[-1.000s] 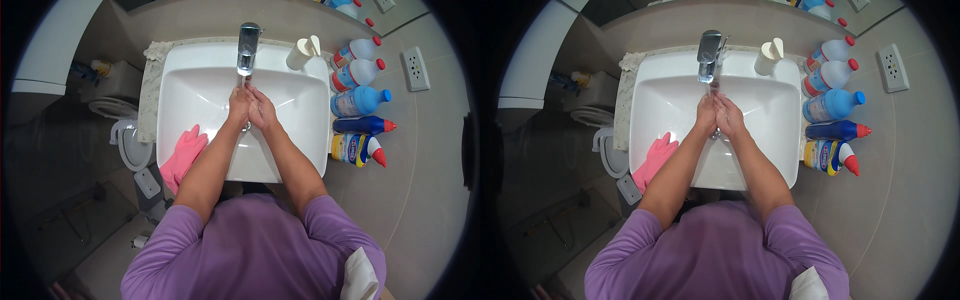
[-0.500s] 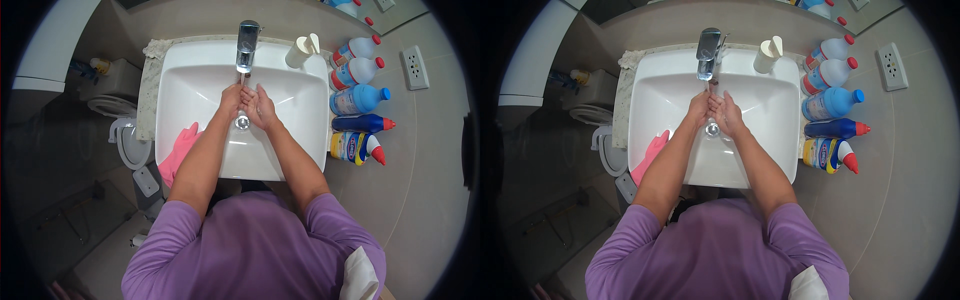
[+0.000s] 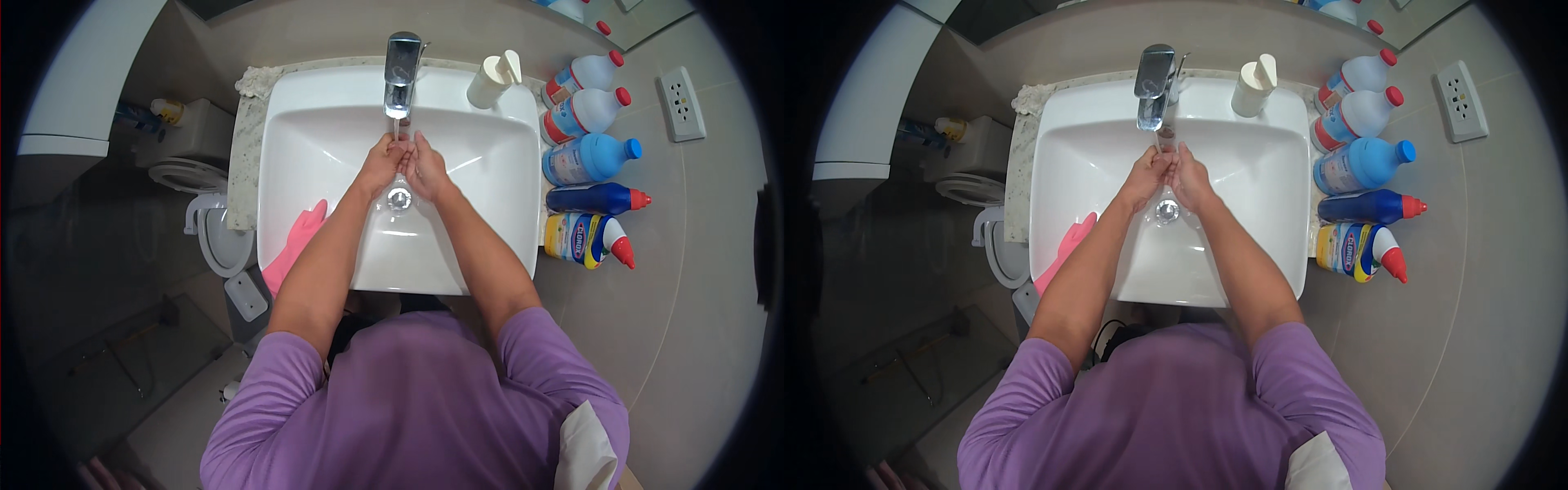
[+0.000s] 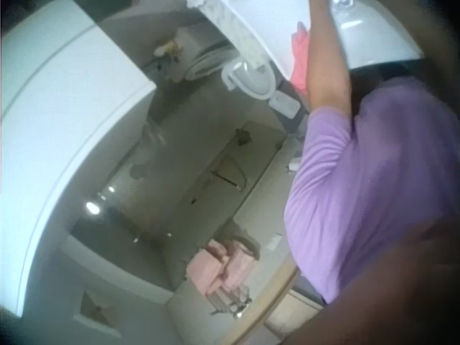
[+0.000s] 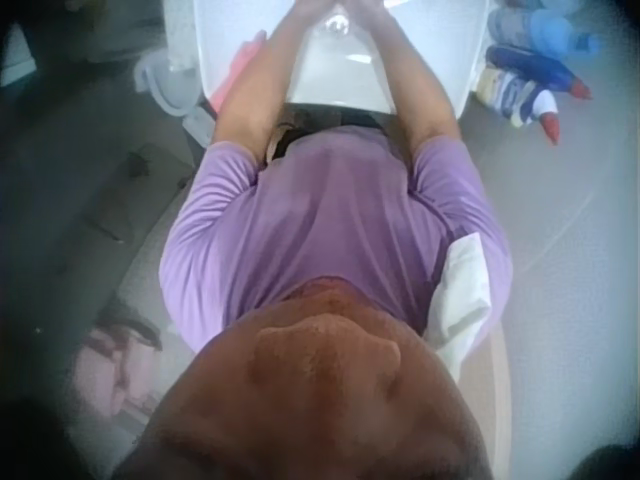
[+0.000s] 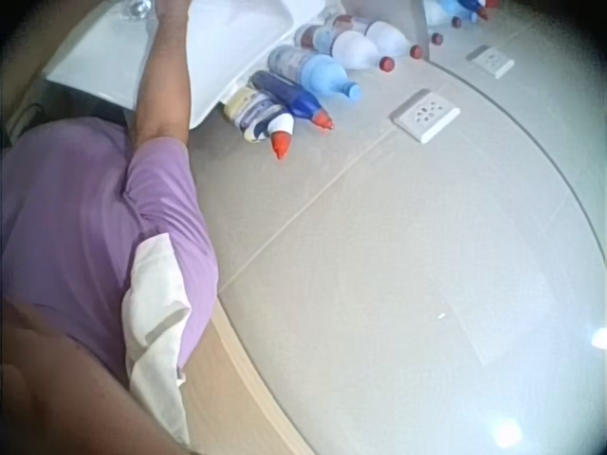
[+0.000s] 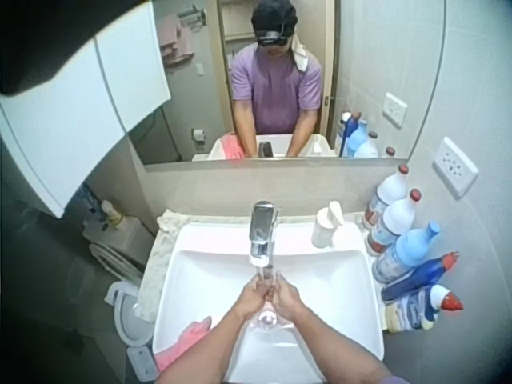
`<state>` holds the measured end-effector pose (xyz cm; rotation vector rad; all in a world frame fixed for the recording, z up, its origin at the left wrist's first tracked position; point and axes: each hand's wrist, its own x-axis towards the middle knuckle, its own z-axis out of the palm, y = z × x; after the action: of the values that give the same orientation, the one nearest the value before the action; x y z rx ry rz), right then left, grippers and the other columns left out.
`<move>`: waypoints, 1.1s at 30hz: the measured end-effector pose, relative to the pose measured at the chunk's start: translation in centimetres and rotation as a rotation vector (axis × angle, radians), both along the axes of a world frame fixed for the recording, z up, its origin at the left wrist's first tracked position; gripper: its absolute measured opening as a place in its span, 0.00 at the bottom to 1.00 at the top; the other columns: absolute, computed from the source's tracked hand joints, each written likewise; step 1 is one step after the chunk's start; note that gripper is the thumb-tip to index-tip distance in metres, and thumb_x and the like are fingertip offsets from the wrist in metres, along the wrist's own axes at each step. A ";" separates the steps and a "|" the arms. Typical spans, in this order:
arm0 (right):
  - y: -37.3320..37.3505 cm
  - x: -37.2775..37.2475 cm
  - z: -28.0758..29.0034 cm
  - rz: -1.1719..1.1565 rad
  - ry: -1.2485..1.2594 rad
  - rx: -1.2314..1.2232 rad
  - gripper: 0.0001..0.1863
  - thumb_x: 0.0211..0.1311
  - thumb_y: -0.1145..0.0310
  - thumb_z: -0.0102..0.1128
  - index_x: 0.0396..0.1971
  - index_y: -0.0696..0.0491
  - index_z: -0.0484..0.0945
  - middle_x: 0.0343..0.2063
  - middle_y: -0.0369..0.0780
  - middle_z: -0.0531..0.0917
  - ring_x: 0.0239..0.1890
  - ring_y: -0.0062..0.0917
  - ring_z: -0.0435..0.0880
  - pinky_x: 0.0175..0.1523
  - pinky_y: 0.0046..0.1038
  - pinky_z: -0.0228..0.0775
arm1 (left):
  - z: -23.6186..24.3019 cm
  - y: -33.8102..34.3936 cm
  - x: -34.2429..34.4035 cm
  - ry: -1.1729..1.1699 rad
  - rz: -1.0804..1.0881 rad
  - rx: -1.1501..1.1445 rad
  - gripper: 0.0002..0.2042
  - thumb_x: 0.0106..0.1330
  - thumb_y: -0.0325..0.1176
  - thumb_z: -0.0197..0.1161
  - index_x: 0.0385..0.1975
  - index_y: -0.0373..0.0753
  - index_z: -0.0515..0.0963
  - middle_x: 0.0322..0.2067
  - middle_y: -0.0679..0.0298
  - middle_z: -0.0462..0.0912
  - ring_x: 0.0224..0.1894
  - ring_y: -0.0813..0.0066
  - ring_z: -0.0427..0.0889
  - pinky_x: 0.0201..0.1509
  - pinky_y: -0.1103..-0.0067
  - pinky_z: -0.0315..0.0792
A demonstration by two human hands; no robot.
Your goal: The person applies plaster to a wall section using a putty knife and a hawk, smoothing the material across the surface and edges. The person luego washes their hands in a sink.
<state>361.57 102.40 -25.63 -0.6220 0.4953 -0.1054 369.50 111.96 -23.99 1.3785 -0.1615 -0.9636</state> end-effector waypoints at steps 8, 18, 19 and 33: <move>1.1 1.9 0.2 -0.144 0.185 0.099 0.18 0.78 0.66 0.42 0.53 0.63 0.74 0.44 0.45 0.81 0.43 0.30 0.82 0.51 0.34 0.78 | 0.1 -1.1 0.4 -0.669 -0.140 0.645 0.18 0.78 0.43 0.46 0.50 0.34 0.75 0.44 0.47 0.85 0.43 0.45 0.85 0.48 0.59 0.76; -0.3 4.1 -1.5 0.034 0.191 0.265 0.20 0.76 0.55 0.43 0.44 0.56 0.76 0.39 0.42 0.82 0.41 0.34 0.83 0.47 0.38 0.78 | 0.6 -0.5 -6.8 -0.894 -0.056 0.300 0.32 0.80 0.46 0.40 0.74 0.28 0.52 0.75 0.37 0.46 0.79 0.43 0.43 0.80 0.65 0.39; -0.1 3.9 -0.9 0.045 0.188 0.264 0.20 0.76 0.55 0.43 0.44 0.56 0.76 0.39 0.42 0.82 0.41 0.34 0.83 0.47 0.38 0.78 | 0.5 -0.4 -6.5 -0.897 -0.046 0.305 0.32 0.80 0.46 0.40 0.74 0.28 0.52 0.75 0.37 0.46 0.79 0.43 0.43 0.80 0.65 0.39; 0.8 1.2 0.3 -0.014 -0.123 0.397 0.30 0.79 0.46 0.39 0.60 0.59 0.68 0.58 0.47 0.76 0.61 0.40 0.76 0.66 0.44 0.70 | -0.7 -1.2 -0.1 -1.367 -0.205 0.560 0.23 0.73 0.49 0.47 0.38 0.36 0.84 0.38 0.46 0.86 0.43 0.47 0.83 0.54 0.56 0.72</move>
<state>362.78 103.17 -25.30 -0.2218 0.3868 -0.0552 369.40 110.76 -24.72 2.3870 -1.1273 -0.0383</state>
